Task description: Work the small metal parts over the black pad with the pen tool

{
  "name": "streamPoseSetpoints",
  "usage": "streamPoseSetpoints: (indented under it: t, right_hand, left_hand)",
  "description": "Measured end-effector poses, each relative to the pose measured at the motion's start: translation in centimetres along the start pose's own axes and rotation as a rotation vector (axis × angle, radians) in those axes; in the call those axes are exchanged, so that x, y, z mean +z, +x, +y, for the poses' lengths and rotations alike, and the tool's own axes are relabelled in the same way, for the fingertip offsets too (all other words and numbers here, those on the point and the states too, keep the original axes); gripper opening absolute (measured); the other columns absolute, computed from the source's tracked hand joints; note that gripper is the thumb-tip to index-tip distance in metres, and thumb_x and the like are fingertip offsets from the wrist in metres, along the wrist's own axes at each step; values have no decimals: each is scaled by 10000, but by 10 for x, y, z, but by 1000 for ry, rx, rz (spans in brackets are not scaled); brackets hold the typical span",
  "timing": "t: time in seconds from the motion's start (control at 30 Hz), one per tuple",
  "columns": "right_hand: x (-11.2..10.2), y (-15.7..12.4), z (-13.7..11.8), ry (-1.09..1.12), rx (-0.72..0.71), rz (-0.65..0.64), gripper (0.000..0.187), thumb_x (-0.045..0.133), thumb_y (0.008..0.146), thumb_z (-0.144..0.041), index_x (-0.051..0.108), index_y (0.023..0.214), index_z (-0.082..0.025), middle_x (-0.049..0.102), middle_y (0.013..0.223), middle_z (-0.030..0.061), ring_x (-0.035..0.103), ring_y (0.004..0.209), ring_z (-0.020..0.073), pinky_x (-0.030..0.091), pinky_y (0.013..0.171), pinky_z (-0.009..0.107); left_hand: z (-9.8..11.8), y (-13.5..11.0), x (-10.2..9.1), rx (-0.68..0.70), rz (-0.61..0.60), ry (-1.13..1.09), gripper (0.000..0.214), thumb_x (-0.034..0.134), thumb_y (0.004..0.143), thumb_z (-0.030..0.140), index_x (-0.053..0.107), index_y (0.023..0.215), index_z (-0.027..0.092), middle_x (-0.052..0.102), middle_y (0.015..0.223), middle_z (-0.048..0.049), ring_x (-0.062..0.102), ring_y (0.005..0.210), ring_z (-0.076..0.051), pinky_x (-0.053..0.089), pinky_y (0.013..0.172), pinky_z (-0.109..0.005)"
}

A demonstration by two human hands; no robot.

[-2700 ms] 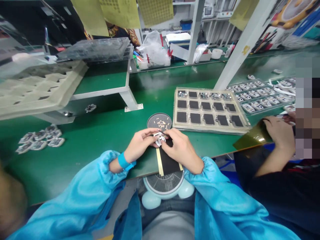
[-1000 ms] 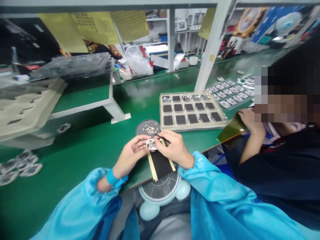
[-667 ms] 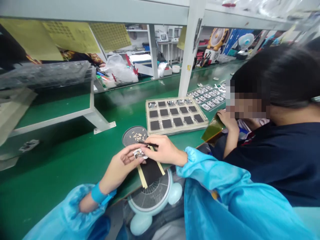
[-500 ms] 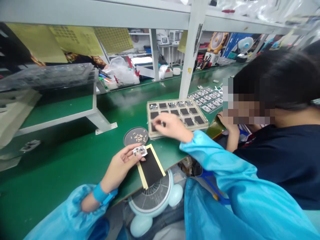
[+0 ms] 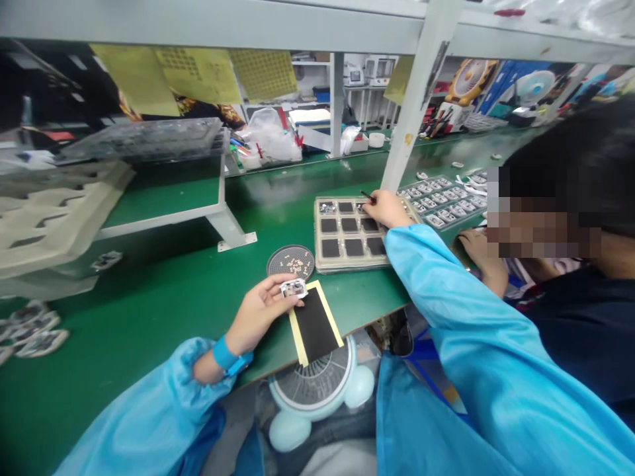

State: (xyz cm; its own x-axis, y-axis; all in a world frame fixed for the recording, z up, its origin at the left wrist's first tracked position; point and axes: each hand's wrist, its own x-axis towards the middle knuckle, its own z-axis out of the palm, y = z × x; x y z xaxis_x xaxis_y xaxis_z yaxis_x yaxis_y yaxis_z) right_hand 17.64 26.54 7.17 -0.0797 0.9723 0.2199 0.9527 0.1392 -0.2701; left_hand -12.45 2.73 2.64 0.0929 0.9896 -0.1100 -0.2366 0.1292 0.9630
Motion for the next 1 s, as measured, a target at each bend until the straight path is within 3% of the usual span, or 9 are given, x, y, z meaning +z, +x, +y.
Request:
streamPoseSetpoints:
  t: [0.17,0.3,0.47,0.53,0.63,0.73,0.87,1.0]
  right_hand:
    - [1,16,8,23,14,-80,307,681,822,-442,754,946,-171,751,844,111,655,745,228,436,649,304]
    - [-3,26,8,35,14,-138,277,750,768,-435,744,837,-167,718,741,75,634,673,198,422,610,294]
    - [-11,22,6,49,12,-107,258,784,767,-387,750,878,-157,733,786,89,645,711,213,453,654,318]
    - [-17,11,3,153,28,-15,277,793,770,-314,753,985,-144,751,853,100,671,761,226,485,696,330]
    - [-32,-25,-9,463,31,208,327,790,790,-284,750,1078,-135,768,939,113,706,856,250,535,785,368]
    - [-41,-89,-31,750,-23,248,294,784,811,-394,775,1025,-192,777,961,89,720,868,256,563,799,392]
    - [-26,-178,-61,951,17,1,269,848,746,-432,772,910,-234,775,885,51,716,794,235,574,727,371]
    - [5,-226,-75,1124,69,-230,244,831,770,-438,740,828,-220,747,786,34,672,710,197,518,624,314]
  left_hand:
    - [-1,-1,1,-22,-7,93,437,847,764,337,673,1091,105,762,878,-96,744,672,-172,494,513,-201]
    - [2,-1,2,-28,-6,138,424,815,798,421,696,1061,111,757,807,-93,737,614,-175,402,426,-182]
    - [5,-2,2,-29,0,155,425,775,826,488,719,1012,110,749,736,-84,717,562,-168,332,385,-180]
    - [5,-3,2,-35,0,148,417,783,819,489,726,990,112,749,722,-76,692,531,-149,320,384,-181]
    - [6,-4,3,-46,-32,133,396,789,819,472,734,965,108,743,700,-68,658,497,-125,304,386,-183]
    - [5,-5,5,-43,-64,106,384,778,834,461,740,973,105,741,709,-70,661,506,-127,314,390,-193]
    - [3,-5,5,-25,-87,65,376,770,853,408,729,1073,106,753,774,-79,709,596,-145,391,446,-193]
    - [1,-7,5,-32,-101,45,390,817,802,315,714,1122,117,776,942,-106,721,668,-150,543,592,-235]
